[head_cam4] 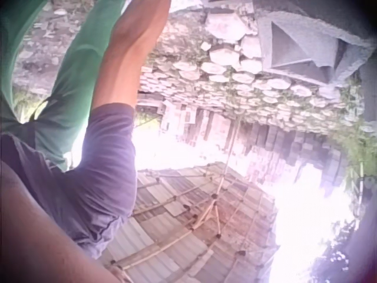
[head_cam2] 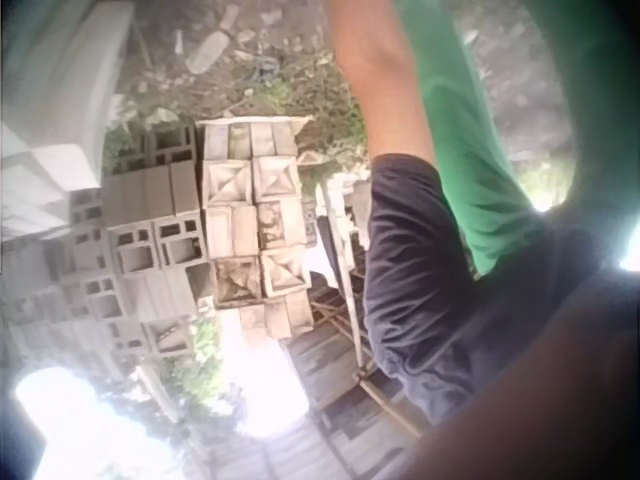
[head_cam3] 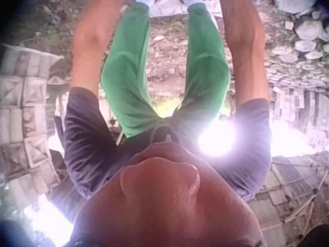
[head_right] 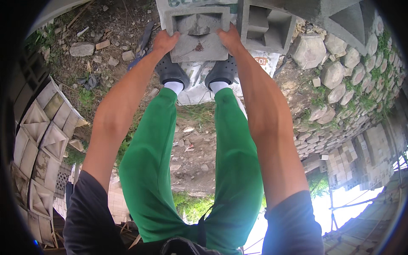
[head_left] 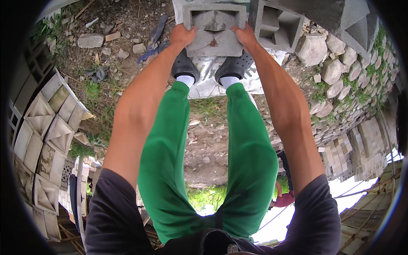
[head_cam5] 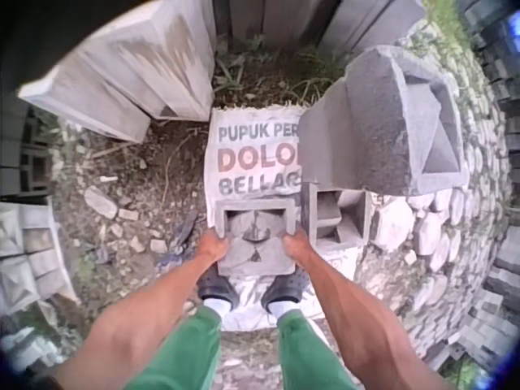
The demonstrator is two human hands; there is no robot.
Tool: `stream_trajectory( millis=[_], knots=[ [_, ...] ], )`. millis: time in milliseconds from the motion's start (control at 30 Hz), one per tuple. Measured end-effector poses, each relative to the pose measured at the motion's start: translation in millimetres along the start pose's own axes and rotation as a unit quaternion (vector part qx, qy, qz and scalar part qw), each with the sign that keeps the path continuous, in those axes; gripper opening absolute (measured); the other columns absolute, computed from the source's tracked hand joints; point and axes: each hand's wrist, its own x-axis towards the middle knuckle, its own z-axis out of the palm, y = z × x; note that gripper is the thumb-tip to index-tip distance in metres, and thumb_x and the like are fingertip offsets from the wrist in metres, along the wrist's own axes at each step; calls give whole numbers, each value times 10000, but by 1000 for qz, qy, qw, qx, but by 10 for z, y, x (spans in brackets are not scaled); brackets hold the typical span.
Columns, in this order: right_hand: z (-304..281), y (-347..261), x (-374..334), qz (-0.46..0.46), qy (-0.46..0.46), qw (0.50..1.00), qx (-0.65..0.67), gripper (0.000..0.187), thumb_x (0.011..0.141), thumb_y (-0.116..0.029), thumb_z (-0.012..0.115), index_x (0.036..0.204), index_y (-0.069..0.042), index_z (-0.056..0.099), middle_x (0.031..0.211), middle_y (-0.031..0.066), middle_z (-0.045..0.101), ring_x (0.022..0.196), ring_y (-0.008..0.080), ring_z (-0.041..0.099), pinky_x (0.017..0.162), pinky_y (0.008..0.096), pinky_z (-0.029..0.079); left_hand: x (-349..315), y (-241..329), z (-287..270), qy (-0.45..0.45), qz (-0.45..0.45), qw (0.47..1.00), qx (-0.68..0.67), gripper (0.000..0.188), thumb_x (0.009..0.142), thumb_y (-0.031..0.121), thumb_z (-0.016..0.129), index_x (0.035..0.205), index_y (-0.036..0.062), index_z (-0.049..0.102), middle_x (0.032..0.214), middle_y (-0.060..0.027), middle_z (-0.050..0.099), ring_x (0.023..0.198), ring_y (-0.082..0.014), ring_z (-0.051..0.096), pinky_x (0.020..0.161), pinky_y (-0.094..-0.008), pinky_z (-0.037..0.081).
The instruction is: The person picks up hollow concrete blocks by hand from the ground and stacks them on top of existing piles.
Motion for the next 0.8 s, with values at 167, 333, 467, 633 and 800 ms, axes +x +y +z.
stream_trajectory(
  millis=[167,333,467,633,800],
  knots=[
    [-216,-368,-784,-9,1,1000,13,649,789,-155,616,1353,29,355,1288,217,507,1188,313,496,1004,356,377,-828,479,-560,-13,3,999,46,504,767,394,598,1012,-44,642,941,-303,631,931,-422,615,850,-452,484],
    [-392,-1280,-2333,-19,-25,999,-37,679,778,-145,625,1362,33,329,1300,240,482,1226,324,461,1029,360,349,-2406,841,-1424,7,-8,1000,29,452,780,362,584,922,-62,655,864,-310,629,873,-433,621,807,-474,486],
    [-760,-1814,-3841,-44,1,999,-14,640,784,-96,593,1363,19,345,1268,200,518,1162,292,505,993,358,382,-3856,1460,-2171,40,64,997,20,405,779,346,578,909,-25,671,855,-294,635,862,-427,626,782,-485,491],
    [-1069,-2328,-5332,-62,33,995,64,653,759,-81,607,1355,19,360,1259,202,527,1159,299,507,997,362,380,-5246,1983,-2890,53,115,987,96,412,780,345,578,912,-36,661,849,-295,633,860,-434,622,787,-487,489],
    [-1238,-2550,-6418,-108,113,973,172,633,745,-55,613,1338,-11,396,1251,201,535,1139,304,525,976,381,402,-6007,2364,-3287,59,231,965,107,443,770,349,573,891,-69,649,857,-307,626,859,-440,620,795,-485,486]
  ],
)
